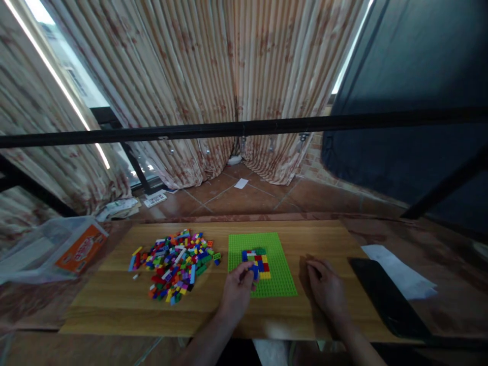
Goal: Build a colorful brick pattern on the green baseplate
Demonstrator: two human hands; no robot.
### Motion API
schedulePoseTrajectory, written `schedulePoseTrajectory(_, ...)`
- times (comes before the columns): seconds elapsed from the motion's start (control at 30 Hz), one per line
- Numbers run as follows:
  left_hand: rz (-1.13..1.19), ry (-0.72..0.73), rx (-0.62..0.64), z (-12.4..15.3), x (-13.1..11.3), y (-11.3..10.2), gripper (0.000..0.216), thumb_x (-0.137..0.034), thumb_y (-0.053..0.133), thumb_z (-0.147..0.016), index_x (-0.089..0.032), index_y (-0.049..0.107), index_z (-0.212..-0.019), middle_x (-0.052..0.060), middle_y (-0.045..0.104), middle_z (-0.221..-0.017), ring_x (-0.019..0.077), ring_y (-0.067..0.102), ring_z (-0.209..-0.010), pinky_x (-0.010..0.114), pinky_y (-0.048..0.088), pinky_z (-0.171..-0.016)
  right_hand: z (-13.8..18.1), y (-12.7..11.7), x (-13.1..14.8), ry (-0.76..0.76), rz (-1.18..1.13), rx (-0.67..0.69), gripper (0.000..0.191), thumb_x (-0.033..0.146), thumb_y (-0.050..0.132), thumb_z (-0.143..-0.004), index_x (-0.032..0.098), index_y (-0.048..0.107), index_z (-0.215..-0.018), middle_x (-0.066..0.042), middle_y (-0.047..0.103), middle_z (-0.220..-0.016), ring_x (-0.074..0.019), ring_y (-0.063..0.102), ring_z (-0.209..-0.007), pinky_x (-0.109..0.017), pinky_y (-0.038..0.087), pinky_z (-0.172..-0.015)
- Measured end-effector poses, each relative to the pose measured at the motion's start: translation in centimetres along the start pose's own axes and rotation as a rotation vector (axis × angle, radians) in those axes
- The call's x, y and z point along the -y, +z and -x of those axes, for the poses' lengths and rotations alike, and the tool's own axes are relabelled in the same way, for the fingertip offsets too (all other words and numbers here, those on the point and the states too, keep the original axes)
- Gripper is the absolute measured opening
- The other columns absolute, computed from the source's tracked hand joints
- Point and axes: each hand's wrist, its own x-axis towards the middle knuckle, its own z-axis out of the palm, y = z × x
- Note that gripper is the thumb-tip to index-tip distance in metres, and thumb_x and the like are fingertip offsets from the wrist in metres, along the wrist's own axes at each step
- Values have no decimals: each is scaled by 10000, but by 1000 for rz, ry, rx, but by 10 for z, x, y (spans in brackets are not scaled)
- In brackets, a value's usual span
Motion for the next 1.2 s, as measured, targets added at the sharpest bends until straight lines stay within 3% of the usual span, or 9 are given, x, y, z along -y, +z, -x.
schedulePoseTrajectory(0.17, 102, -31, -8, 23, 5, -16, 364, -379, 612, -757, -144, 690, -1025, 4, 640, -670, 124, 585, -585, 228, 457, -523, -3, -2, -10, -14, -7, 18, 319, 429, 480, -864, 190, 690, -883, -135, 676, -980, -265, 651, -868, -445, 533, -803)
schedulePoseTrajectory(0.27, 103, -60, -17, 31, 5, -33, 328, -376, 617, -746, -149, 692, -971, -8, 625, -639, 113, 562, -541, 227, 444, -518, -4, -5, 5, 3, -24, 31, 328, 442, 490, -851, 185, 690, -894, -145, 685, -957, -286, 655, -857, -466, 536, -778)
schedulePoseTrajectory(0.33, 116, -74, -30, 34, 5, -44, 295, -372, 624, -734, -153, 687, -922, -11, 624, -627, 109, 550, -519, 225, 436, -508, 3, -6, 31, 0, -75, 89, 320, 433, 498, -859, 189, 689, -941, -143, 691, -964, -284, 657, -865, -464, 541, -778)
schedulePoseTrajectory(0.53, 141, -28, -19, 38, 11, -60, 221, -357, 630, -747, -167, 678, -849, 4, 660, -651, 133, 594, -555, 236, 475, -521, 58, 8, 138, -50, -353, 440, 353, 352, 573, -857, 267, 634, -1194, -87, 666, -1157, -237, 650, -1003, -407, 538, -879)
schedulePoseTrajectory(0.7, -38, 117, -17, 39, 17, -76, 167, -293, 580, -785, -178, 673, -863, 34, 714, -795, 185, 676, -746, 301, 549, -680, 84, 28, 169, -37, -404, 521, 346, 285, 576, -849, 268, 638, -1190, -73, 681, -1111, -237, 651, -1022, -390, 530, -903)
schedulePoseTrajectory(0.8, -193, 242, -130, 38, 20, -95, 187, -263, 544, -821, -202, 677, -937, 40, 734, -915, 198, 690, -882, 341, 554, -820, 79, 34, 175, -68, -370, 553, 306, 251, 515, -884, 263, 648, -1159, -71, 681, -1082, -227, 652, -997, -380, 527, -892)
schedulePoseTrajectory(0.93, -339, 332, -193, 40, 28, -117, 228, -241, 520, -848, -214, 671, -1016, 51, 735, -1001, 203, 693, -943, 354, 559, -865, 55, 49, 195, -173, -318, 598, 293, 204, 459, -907, 238, 678, -1098, -78, 670, -1036, -217, 644, -975, -360, 519, -871)
schedulePoseTrajectory(1.2, -494, 469, -123, 49, 40, -133, 250, -210, 483, -892, -221, 648, -1080, 56, 723, -1018, 190, 685, -950, 324, 564, -847, 18, 111, 241, -324, -215, 663, 300, 106, 482, -871, 242, 701, -1024, -54, 635, -1054, -180, 616, -993, -305, 495, -903)
